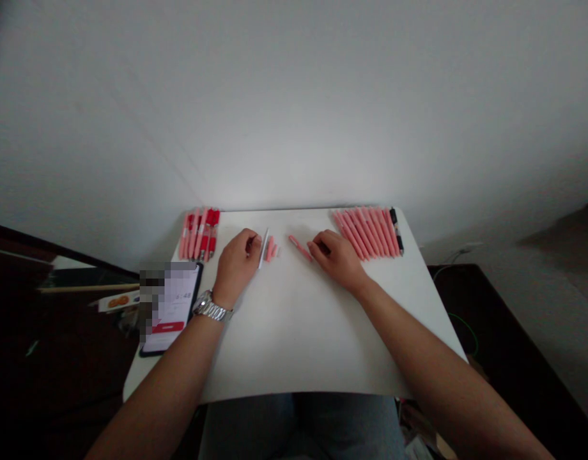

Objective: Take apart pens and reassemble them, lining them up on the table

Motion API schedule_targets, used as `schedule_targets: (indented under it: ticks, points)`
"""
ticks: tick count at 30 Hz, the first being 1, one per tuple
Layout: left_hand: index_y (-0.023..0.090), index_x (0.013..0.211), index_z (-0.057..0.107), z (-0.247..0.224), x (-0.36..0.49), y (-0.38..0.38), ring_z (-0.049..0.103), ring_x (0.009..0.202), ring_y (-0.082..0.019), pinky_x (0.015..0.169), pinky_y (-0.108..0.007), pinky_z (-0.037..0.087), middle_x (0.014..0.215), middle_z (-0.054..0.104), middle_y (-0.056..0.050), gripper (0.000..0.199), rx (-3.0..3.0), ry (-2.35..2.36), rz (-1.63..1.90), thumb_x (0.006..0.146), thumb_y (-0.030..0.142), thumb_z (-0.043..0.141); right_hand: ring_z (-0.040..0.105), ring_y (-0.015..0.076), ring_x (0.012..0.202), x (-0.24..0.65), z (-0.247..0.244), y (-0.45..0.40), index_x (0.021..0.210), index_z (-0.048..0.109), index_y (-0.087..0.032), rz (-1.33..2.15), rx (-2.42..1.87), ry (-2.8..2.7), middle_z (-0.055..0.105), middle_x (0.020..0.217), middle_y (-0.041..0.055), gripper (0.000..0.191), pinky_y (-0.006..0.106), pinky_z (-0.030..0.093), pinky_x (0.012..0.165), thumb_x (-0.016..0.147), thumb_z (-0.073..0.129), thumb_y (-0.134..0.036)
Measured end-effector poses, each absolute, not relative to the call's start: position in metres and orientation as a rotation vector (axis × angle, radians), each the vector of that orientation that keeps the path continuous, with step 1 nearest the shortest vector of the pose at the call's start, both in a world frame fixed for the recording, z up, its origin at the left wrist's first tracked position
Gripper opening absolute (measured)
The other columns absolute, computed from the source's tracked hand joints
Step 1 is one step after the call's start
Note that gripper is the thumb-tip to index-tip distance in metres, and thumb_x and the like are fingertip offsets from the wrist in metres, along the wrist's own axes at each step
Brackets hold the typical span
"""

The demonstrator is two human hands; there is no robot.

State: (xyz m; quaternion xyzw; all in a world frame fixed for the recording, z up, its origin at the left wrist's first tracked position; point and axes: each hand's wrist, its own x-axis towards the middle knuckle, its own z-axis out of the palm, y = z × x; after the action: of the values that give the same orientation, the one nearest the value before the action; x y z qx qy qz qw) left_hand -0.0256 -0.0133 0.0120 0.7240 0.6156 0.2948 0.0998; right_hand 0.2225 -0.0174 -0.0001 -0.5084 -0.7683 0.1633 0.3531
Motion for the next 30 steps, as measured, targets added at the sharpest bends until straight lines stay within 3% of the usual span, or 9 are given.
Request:
schedule_targets:
  ticks: [16, 30]
  points:
    - [0.021, 0.091, 0.058, 0.0106, -0.0246, -0.0123, 0.058, 0.075, -0.02, 0.068, -0.032, 0.04, 0.081, 0.064, -0.004, 0.021, 2.147, 1.804, 0.885, 0.102, 0.03, 0.043, 0.051, 0.0164, 0.065, 0.2238, -0.0029, -0.0156, 0.08, 0.056, -0.021, 0.41, -1.282, -1.98, 0.056, 0.072, 0.0019, 0.026, 0.031, 0.04, 0.062, 0.1, 0.052, -0.037]
    - [0.022, 0.095, 0.057, 0.0078, -0.0258, -0.0126, 0.061, 0.08, -0.019, 0.071, -0.031, 0.044, 0.088, 0.067, -0.004, 0.017, 2.129, 1.769, 0.921, 0.101, 0.033, 0.046, 0.062, 0.0201, 0.085, 0.2216, -0.009, -0.0157, 0.104, 0.07, -0.021, 0.377, -1.271, -2.033, 0.062, 0.095, 0.0077, 0.017, 0.035, 0.051, 0.077, 0.098, 0.059, -0.033]
